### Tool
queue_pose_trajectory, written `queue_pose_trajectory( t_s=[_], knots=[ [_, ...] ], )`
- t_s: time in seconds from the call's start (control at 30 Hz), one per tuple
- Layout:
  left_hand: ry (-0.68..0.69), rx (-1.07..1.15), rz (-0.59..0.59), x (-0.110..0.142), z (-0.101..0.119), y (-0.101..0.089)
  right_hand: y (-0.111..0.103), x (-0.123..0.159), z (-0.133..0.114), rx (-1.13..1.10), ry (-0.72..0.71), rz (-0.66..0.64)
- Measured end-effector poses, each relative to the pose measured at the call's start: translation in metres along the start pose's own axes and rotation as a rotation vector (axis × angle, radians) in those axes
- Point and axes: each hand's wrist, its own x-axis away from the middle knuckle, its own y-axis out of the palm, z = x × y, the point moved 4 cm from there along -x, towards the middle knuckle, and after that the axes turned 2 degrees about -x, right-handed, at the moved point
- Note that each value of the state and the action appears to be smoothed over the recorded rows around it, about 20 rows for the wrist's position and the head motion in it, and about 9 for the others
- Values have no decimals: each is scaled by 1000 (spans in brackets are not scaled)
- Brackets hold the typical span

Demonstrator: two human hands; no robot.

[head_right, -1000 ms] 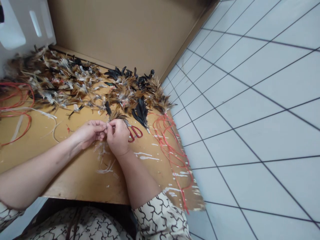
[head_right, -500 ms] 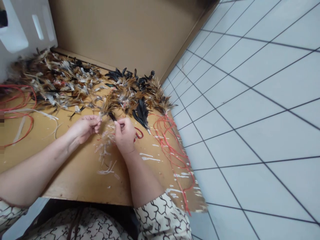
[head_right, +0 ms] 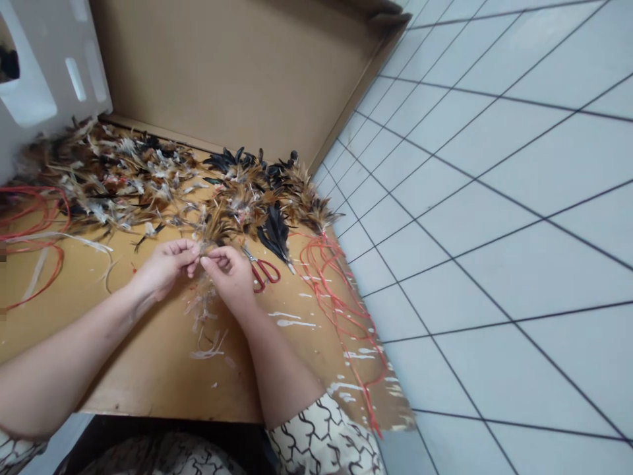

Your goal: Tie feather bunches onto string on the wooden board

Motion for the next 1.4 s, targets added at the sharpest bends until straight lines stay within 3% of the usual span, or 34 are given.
queue_pose_trajectory(
  t_s=[0.2, 0.4, 0.77, 0.87, 0.97, 1.03, 1.1, 1.23, 1.4],
  knots=[
    [8, -61, -87, 4, -7, 6, -1, 2, 5, -152, 83, 56],
    [-105, -40, -84, 5, -7, 7, -3, 4, 7, -189, 110, 80],
    [-139, -61, -105, 6, -7, 8, -3, 5, 6, -68, 54, 128],
    [-121, -111, -96, 3, -7, 4, -11, 6, 1, 68, -52, 239],
    [-100, -189, -70, 1, -7, 0, -17, 12, -17, 331, -327, 318],
    [-66, -284, -74, 0, -5, -2, -13, 16, -28, 528, -499, 226],
    [-3, -415, -97, -1, -1, -3, -6, 17, -34, 694, -583, 92],
    [137, -674, -132, 0, 8, -3, 5, 14, -28, 876, -577, -142],
    [184, -860, -144, 0, 15, -5, 6, 8, -13, 913, -514, -233]
  ],
)
